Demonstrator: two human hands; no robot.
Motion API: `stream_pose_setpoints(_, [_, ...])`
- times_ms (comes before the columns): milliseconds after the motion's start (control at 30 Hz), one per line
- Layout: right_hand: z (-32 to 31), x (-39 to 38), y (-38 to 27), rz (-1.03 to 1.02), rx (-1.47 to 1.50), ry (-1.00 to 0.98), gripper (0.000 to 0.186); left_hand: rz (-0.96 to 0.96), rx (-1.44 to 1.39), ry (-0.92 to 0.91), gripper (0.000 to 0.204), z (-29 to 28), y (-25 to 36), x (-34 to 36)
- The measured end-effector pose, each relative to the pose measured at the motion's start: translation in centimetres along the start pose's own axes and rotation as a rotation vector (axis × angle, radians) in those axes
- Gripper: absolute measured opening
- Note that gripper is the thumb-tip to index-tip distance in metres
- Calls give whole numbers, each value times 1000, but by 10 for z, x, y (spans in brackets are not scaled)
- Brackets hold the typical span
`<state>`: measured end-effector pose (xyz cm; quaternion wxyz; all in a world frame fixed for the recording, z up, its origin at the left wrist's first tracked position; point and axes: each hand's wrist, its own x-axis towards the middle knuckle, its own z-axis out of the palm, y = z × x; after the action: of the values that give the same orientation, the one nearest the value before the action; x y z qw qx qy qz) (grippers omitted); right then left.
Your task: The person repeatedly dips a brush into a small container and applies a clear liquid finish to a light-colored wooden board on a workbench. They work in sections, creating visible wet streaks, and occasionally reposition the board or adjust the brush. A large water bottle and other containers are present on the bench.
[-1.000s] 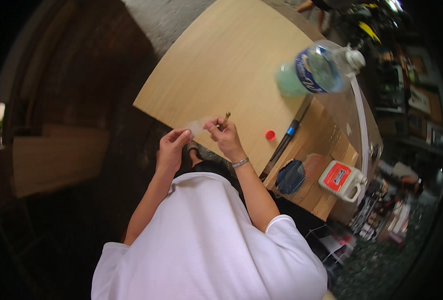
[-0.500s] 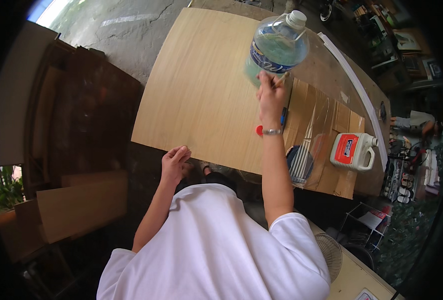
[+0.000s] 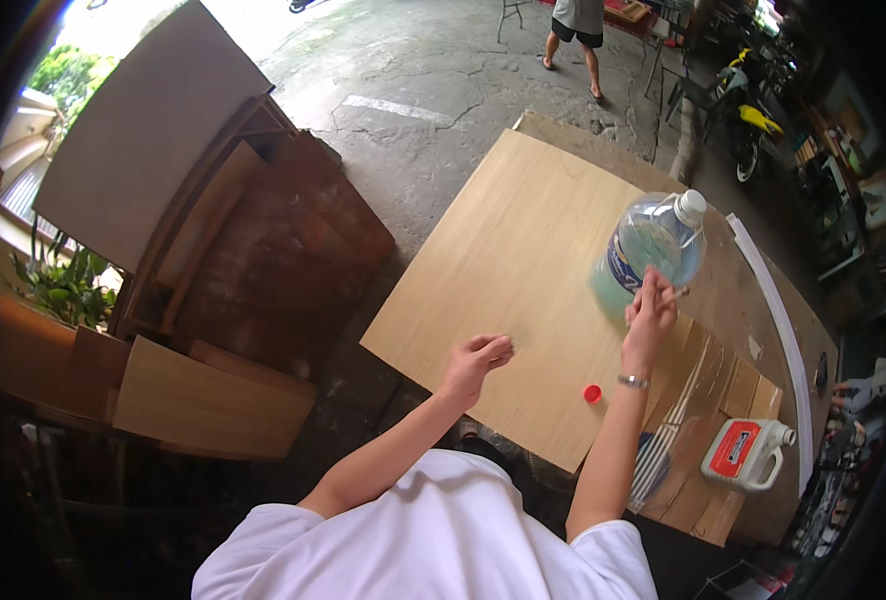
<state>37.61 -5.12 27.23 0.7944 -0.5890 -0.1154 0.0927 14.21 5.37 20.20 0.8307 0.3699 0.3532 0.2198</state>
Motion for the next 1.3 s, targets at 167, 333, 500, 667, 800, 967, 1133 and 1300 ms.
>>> stream_pose_setpoints(167, [-23,-30,7,13,-47,7,15,86,20,-96,26,75,27,41])
stream_pose_setpoints(333, [-55,-47,-9,-12,-94,100,20,70,-20,-165,23,144,39,66])
stream_pose_setpoints(500, [-84,-67,-26,-36,-231,175,25,1,-51,-173,24,179,35,85])
stream_pose_setpoints(667, [-109,-82,-33,-21,-294,261,26,-30,-67,-174,26,199,35,101])
stream_pose_setpoints(800, [-119,-83,-32,-3,-218,292,22,-78,-55,-127,24,219,44,102])
stream_pose_setpoints(967, [-111,-56,-44,-273,-501,305,23,-81,43,-314,36,198,40,90])
stream_pose_setpoints(1133, [-68,30,-89,-637,-568,125,29,-72,189,-215,35,118,15,67])
stream_pose_setpoints(1300, [-13,124,-102,-868,-1256,17,57,-85,286,-101,32,21,-3,46])
